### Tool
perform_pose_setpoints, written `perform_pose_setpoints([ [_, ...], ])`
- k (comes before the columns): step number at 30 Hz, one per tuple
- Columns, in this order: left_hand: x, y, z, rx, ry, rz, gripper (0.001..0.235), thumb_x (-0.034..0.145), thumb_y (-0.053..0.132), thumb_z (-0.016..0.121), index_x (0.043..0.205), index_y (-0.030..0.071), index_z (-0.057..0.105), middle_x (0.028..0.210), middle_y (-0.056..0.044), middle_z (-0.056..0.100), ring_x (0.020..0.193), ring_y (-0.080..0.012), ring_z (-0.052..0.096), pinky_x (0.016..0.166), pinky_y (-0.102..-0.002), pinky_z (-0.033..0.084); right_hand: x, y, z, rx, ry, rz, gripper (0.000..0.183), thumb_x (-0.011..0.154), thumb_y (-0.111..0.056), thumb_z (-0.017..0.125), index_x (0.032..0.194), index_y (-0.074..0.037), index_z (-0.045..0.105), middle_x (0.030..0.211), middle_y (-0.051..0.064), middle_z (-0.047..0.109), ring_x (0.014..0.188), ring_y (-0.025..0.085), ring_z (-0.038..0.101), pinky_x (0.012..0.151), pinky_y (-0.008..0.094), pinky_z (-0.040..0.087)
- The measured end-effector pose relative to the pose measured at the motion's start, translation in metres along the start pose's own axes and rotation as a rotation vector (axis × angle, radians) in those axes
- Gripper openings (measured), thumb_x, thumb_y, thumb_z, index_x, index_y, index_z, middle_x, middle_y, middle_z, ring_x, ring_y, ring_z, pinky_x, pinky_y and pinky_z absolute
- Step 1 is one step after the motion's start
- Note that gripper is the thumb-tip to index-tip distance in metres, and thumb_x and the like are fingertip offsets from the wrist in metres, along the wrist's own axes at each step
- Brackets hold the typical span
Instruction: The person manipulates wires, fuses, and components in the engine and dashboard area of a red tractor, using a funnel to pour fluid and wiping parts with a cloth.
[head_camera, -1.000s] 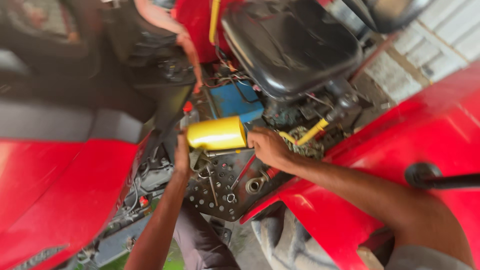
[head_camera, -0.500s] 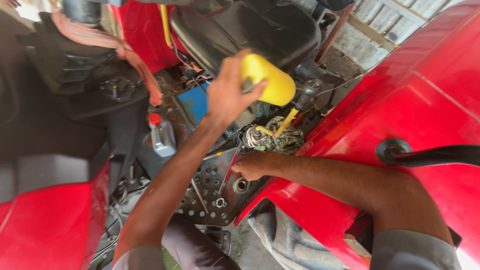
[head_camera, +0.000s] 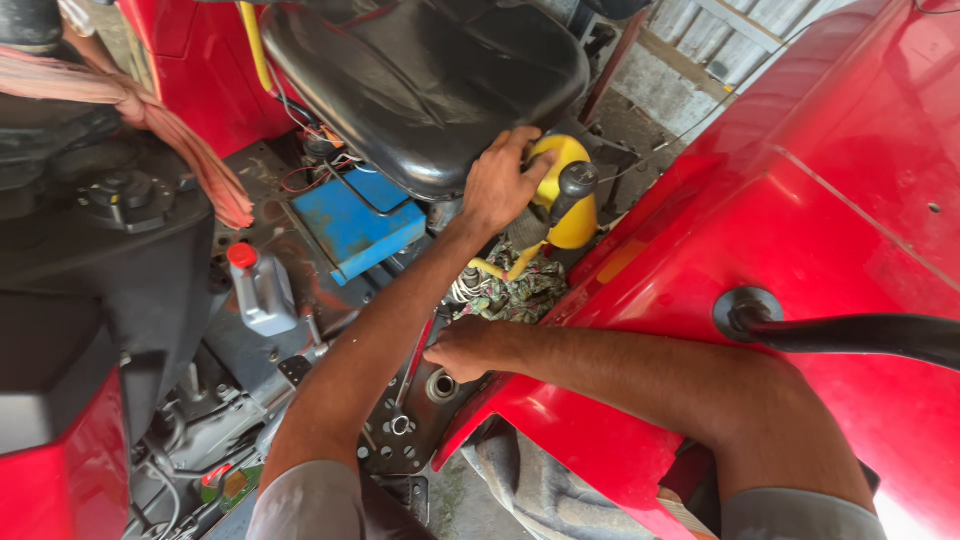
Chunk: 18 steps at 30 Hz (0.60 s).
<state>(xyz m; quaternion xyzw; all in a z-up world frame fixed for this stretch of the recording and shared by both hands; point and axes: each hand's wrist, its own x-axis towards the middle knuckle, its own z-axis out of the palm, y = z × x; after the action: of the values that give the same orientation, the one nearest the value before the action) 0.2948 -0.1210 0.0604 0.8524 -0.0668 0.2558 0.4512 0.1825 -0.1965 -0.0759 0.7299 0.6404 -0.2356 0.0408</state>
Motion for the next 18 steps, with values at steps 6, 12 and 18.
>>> perform_pose_setpoints([
  [6,-0.025,-0.003,-0.036,0.0,-0.095,0.015,0.021,0.093,0.02,0.063,0.11,0.012,0.07,0.088,-0.016,0.075,0.084,-0.0366,0.075,0.076,-0.046,0.058,-0.003,0.005,-0.014,0.014,0.062,-0.016,0.02,0.082,-0.018,0.066,0.099,-0.009,0.067,0.091,0.015,0.073,0.091,0.037,0.071,0.077,0.05,0.056],
  [12,-0.056,0.031,-0.106,0.374,-0.432,0.195,0.013,0.084,0.02,0.063,0.092,0.012,0.07,0.08,-0.017,0.073,0.078,-0.0409,0.07,0.07,-0.055,0.054,-0.005,0.001,-0.041,0.147,0.082,0.123,0.022,0.097,-0.026,0.061,0.116,-0.018,0.067,0.099,0.018,0.073,0.094,0.036,0.072,0.082,0.049,0.056],
  [18,-0.105,0.051,-0.181,0.506,-0.508,0.15,0.015,0.096,0.02,0.06,0.095,0.005,0.063,0.077,-0.018,0.069,0.082,-0.0414,0.068,0.072,-0.055,0.053,0.005,-0.002,-0.085,0.406,0.601,-0.293,0.049,0.083,-0.013,0.068,0.128,0.002,0.056,0.109,0.02,0.068,0.099,0.033,0.065,0.083,0.05,0.053],
])
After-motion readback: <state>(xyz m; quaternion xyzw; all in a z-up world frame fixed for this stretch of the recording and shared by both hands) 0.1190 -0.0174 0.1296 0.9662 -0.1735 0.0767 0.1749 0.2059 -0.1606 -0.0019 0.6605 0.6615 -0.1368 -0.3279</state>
